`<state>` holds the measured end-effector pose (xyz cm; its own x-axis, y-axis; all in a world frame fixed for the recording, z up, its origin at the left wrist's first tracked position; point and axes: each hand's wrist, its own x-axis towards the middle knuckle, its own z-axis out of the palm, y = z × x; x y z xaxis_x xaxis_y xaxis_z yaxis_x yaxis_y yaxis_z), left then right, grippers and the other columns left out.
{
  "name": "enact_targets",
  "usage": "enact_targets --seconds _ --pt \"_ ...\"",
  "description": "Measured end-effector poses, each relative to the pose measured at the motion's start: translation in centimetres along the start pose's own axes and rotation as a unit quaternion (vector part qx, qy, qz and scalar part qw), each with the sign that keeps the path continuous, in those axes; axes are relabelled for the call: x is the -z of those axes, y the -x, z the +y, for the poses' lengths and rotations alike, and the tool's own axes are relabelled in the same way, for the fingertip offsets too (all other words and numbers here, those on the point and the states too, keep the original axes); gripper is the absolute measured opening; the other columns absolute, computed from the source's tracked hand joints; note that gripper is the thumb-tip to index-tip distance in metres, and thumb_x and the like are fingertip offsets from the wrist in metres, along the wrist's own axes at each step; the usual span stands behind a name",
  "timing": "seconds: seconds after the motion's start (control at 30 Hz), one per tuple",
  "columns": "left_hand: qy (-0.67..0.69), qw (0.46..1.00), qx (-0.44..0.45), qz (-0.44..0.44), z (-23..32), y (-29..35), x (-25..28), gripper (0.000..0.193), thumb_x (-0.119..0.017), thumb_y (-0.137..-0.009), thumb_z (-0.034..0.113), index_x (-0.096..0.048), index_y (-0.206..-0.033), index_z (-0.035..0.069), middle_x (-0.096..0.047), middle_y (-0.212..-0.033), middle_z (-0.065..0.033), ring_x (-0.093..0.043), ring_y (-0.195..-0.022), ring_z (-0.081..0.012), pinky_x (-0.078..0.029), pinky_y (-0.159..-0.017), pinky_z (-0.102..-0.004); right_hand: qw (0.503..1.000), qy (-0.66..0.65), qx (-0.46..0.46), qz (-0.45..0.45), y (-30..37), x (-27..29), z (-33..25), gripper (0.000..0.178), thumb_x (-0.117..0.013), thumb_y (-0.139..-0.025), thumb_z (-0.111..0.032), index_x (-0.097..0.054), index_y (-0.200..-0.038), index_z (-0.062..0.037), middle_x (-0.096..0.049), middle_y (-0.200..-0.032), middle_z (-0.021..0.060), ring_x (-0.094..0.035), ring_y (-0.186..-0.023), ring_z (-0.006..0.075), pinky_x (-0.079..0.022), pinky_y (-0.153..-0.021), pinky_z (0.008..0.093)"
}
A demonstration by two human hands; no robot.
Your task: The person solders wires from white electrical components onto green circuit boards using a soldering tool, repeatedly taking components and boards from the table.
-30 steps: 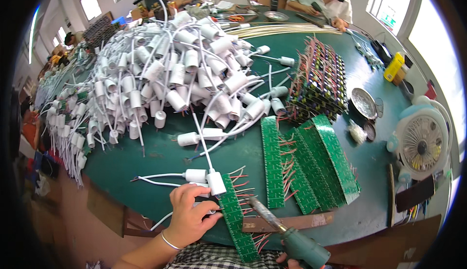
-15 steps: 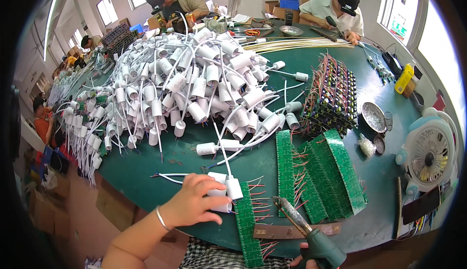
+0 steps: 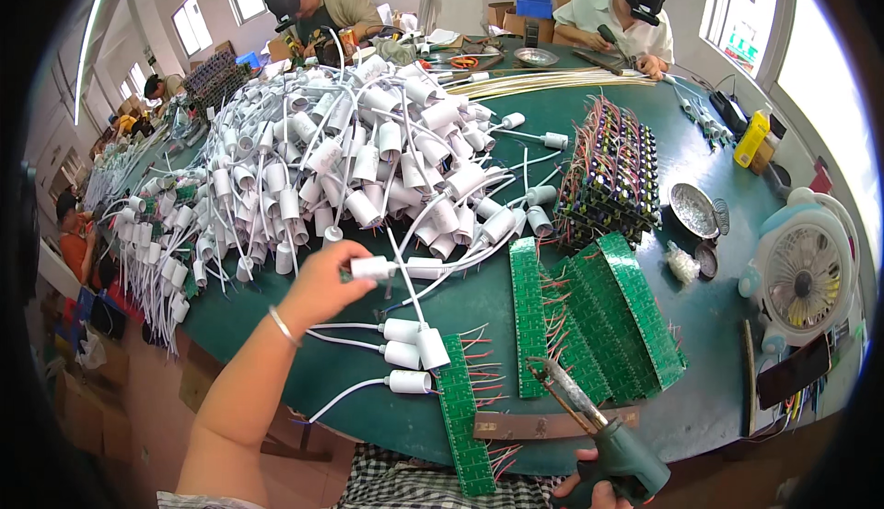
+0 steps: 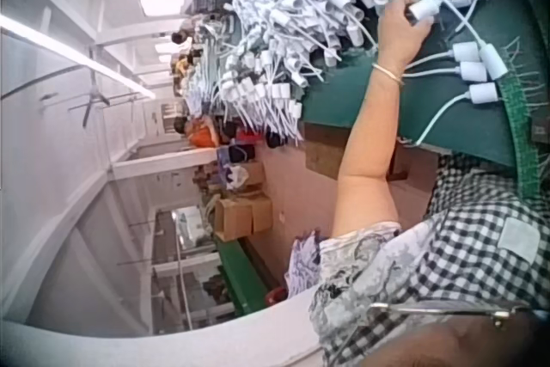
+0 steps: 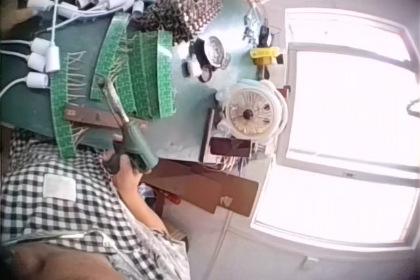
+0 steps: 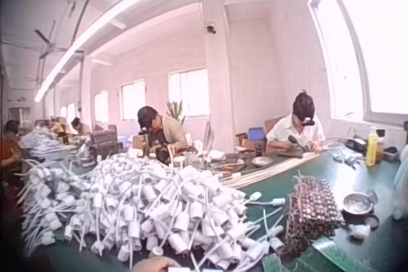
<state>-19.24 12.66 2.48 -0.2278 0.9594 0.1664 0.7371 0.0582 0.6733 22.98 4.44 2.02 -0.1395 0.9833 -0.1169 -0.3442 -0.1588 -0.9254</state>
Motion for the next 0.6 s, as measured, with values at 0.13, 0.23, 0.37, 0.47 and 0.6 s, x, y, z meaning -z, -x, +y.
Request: enact_targets --seconds 0.13,0.23,0.37,0.47,0.6 --pt "0.285 0.956 -0.04 0.063 0.9 0.9 4.2 0.031 -0.07 -0.082 0.012 -0.058 -0.109 0.004 -0.063 -0.102 -0.0079 -0.061 -0.091 -0.0182 -0.05 -0.081 -0.0286 1.0 0.001 -0.011 -0.003 0.0 0.6 -0.1 0.041 -0.051 -0.093 -0.016 -0.044 -0.128 0.0041 -0.056 -0.119 0.0178 -0.061 -0.072 0.023 -0.051 -0.064 0.0359" --pt "0.454 0.86 -0.181 0.148 2.1 1.6 7.5 0.033 -0.059 -0.092 0.022 -0.053 -0.119 0.003 -0.06 -0.11 -0.0112 -0.055 -0.105 -0.0202 -0.043 -0.095 -0.0344 1.0 -0.008 -0.003 -0.021 0.1 -0.6 -1.0 0.043 -0.053 -0.093 -0.018 -0.043 -0.128 0.0048 -0.055 -0.119 0.0177 -0.061 -0.072 0.0236 -0.051 -0.064 0.0361" --pt "0.357 0.837 -0.259 0.325 4.3 2.8 9.8 0.043 -0.05 -0.097 0.029 -0.045 -0.127 -0.002 -0.058 -0.109 -0.0125 -0.053 -0.106 -0.0233 -0.038 -0.1 -0.0384 0.996 0.014 0.048 0.07 -0.5 -0.9 0.9 0.061 -0.064 -0.082 -0.034 -0.043 -0.124 0.0063 -0.056 -0.107 0.0197 -0.063 -0.06 0.0252 -0.05 -0.044 0.0323" --pt "-0.03 0.942 -0.241 0.23 9.1 7.3 5.7 0.024 -0.05 -0.093 0.019 -0.055 -0.106 0.0 -0.059 -0.094 -0.013 -0.058 -0.084 -0.0225 -0.046 -0.073 -0.0383 0.993 0.037 0.072 0.088 -0.5 -1.2 0.7 0.063 -0.063 -0.084 -0.041 -0.044 -0.122 0.0061 -0.057 -0.105 0.0197 -0.062 -0.058 0.0246 -0.052 -0.047 0.0345" --pt "-0.066 0.96 -0.265 -0.06 9.9 12.1 -2.0 0.022 -0.068 -0.073 0.006 -0.062 -0.094 0.005 -0.061 -0.086 -0.0097 -0.059 -0.075 -0.0276 -0.048 -0.062 -0.0373 0.992 -0.087 -0.09 0.021 1.0 1.5 1.9 0.062 -0.06 -0.084 -0.049 -0.048 -0.111 0.0058 -0.06 -0.089 0.0198 -0.063 -0.064 0.0301 -0.056 -0.065 0.0455"
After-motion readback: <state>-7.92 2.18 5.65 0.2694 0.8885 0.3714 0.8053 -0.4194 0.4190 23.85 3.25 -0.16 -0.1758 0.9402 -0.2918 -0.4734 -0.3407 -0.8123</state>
